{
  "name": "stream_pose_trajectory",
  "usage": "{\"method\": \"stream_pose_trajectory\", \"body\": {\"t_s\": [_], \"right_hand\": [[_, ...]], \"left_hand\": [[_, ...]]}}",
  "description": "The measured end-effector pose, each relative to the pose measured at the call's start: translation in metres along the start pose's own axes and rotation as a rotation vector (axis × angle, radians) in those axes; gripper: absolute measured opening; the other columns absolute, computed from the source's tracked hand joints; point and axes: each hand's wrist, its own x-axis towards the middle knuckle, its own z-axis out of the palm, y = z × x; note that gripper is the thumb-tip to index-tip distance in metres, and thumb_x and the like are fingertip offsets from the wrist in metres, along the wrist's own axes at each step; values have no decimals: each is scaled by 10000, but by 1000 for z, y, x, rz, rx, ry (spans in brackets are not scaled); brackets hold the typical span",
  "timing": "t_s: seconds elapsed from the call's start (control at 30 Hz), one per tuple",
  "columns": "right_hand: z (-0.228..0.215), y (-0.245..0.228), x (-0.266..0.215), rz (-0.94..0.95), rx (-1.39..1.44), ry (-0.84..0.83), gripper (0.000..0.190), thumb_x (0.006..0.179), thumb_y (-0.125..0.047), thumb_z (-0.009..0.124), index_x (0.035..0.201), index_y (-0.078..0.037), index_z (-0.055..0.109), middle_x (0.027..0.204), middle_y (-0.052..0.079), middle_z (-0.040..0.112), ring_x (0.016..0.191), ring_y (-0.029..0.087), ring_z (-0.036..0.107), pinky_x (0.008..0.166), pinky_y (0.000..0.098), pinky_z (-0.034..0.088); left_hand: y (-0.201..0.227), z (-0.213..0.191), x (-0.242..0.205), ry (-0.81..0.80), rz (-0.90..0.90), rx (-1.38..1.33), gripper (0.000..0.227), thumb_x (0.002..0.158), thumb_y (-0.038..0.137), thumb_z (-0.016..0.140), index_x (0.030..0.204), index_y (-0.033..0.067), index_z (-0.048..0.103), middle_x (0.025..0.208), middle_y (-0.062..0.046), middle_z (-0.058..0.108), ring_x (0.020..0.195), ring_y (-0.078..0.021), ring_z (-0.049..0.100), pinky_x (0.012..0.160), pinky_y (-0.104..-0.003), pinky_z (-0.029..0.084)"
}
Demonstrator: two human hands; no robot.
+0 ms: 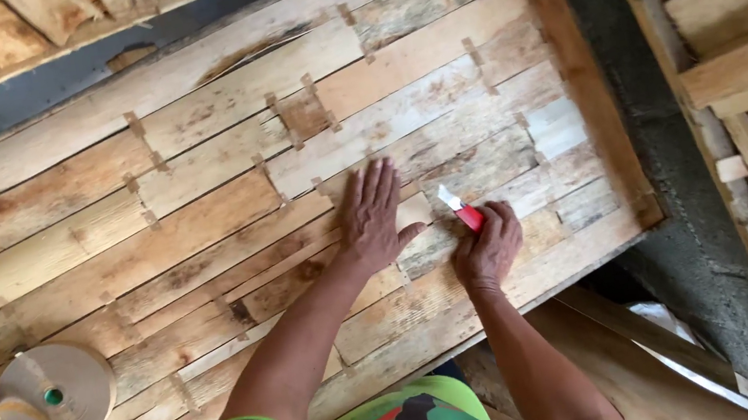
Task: Cutting and fitting small wooden strips into a mosaic pattern on a larger board.
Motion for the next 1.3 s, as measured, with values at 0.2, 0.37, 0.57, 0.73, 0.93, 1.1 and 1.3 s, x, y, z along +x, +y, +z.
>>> {"method": "stream_pose_trajectory", "body": {"t_s": [0.2, 0.37, 0.57, 0.73, 0.93, 1.1, 1.3], "right_hand": [[0, 8, 0, -44, 57, 14, 348, 910, -142, 655, 1237, -64, 563, 1311, 160, 591, 1314, 409, 517, 1106, 544, 348], [11, 45, -4, 143, 518, 16, 301, 973, -175, 603, 1253, -68, 571, 1262, 147, 619, 1255, 356, 557, 1102, 489, 399], [10, 95, 70, 492, 862, -136, 344, 1106, -295, 450, 1289, -28, 569, 1125, 126, 653, 899, 205, 614, 845, 368, 520], [56, 136, 175, 401, 830, -327, 340, 1085, -274, 436, 1290, -44, 580, 849, 47, 708, 793, 130, 692, 764, 274, 570], [136, 163, 264, 171, 937, -400, 121, 1018, -18, 693, 1123, 37, 671, 971, 90, 756, 873, 159, 713, 785, 307, 585], [135, 127, 309, 216, 807, -474, 189, 939, -6, 712, 1029, -38, 549, 869, 31, 707, 744, 122, 684, 651, 278, 570], [143, 132, 322, 231, 709, -683, 175, 931, -11, 738, 1019, -50, 592, 851, 33, 717, 710, 114, 674, 592, 277, 556]], "left_hand": [[21, -3, -2, 17, -118, -25, 1006, 949, 752, 293, 1622, 24, 123, 1707, -169, 56, 1578, -310, 13, 1262, -489, -12], [40, 37, -11, 159, -171, -100, 999, 980, 720, 371, 1618, -22, 172, 1706, -193, 98, 1591, -331, 52, 1275, -493, 1], [46, 34, -25, 311, -250, -203, 970, 937, 704, 419, 1600, 26, 217, 1701, -163, 137, 1573, -322, 83, 1257, -515, 17], [47, 39, -25, 311, -295, -226, 970, 890, 699, 468, 1582, 54, 254, 1678, -129, 178, 1555, -306, 111, 1240, -541, 22], [46, 46, -24, 457, -319, -296, 944, 890, 693, 525, 1572, 68, 337, 1673, -155, 252, 1561, -336, 161, 1254, -561, 37], [45, 46, -25, 483, -321, -353, 924, 888, 683, 560, 1553, 66, 389, 1667, -155, 286, 1566, -335, 188, 1260, -560, 66], [42, 40, -24, 453, -323, -364, 916, 878, 650, 579, 1552, 55, 405, 1660, -148, 310, 1558, -336, 214, 1257, -563, 73]]}}
